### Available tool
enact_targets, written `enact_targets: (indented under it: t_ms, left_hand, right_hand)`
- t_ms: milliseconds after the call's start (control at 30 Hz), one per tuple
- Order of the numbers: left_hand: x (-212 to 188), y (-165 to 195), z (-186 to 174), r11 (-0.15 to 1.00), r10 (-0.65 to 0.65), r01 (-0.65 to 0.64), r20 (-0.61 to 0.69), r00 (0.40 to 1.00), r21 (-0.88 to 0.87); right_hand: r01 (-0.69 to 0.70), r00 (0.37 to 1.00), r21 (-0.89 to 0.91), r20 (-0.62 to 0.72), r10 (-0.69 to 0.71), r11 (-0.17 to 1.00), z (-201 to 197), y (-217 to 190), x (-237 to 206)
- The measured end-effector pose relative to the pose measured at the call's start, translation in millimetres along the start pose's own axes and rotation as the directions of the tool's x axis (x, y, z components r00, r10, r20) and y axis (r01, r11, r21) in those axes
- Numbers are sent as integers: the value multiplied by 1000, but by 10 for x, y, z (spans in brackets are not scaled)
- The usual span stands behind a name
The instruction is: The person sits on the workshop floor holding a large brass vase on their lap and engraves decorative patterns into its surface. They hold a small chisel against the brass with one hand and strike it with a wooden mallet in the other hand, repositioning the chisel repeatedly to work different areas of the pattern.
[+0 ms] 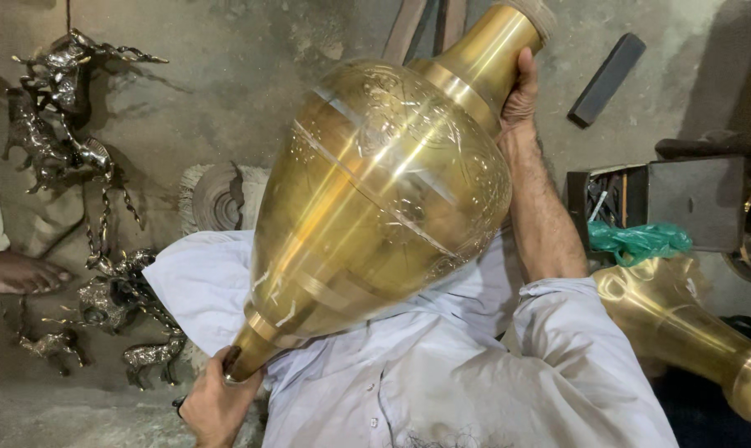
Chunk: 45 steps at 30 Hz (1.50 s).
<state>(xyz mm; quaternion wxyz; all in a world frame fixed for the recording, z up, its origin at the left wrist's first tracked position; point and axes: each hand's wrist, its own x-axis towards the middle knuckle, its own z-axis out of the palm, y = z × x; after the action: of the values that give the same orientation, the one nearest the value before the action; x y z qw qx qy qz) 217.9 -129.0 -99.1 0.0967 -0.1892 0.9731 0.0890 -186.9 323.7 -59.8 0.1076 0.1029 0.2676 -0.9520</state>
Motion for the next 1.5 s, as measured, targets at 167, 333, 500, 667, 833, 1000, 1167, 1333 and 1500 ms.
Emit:
enact_targets:
  t_ms: [167,333,500,667,833,1000,1167,1333,1500]
  left_hand:
    - [-2,54,25,991,116,-118,-37,993,-60]
    - [30,127,-63,979,163,-164,-19,986,-120]
    - [172,193,-84,994,106,-107,79,991,10]
    - [310,-110,-122,951,230,-199,115,966,-238]
    - [543,-239,-226,559,-16,109,121,993,-822]
    - [914,176,-304,503,-147,115,46,988,-857]
    - [1245,410,-266,750,-185,43,-147,972,-660]
    - [1359,244,-234,777,-217,-18,-294,931,-630]
    - [1164,-154,-234,130,-474,502,391,789,-855]
  right_hand:
    - [91,996,-126,-9,-93,988,-86,-33,-48]
    - [48,998,12,30,-48,999,-150,-56,-148]
    - [44,997,-34,62,-42,998,-130,-127,-235]
    - [103,994,-302,71,-86,948,-195,-224,-455]
    - [109,792,-807,-283,-542,580,-703,-349,-1213]
    - [-33,640,-892,-366,-675,451,-1287,-126,-2287]
    - [-445,637,-893,-363,-680,60,-1348,430,-3024]
    - [-570,644,-819,-396,-655,-65,-1183,829,-3237]
    - [-562,648,-797,-591,-481,222,-1163,810,-3256]
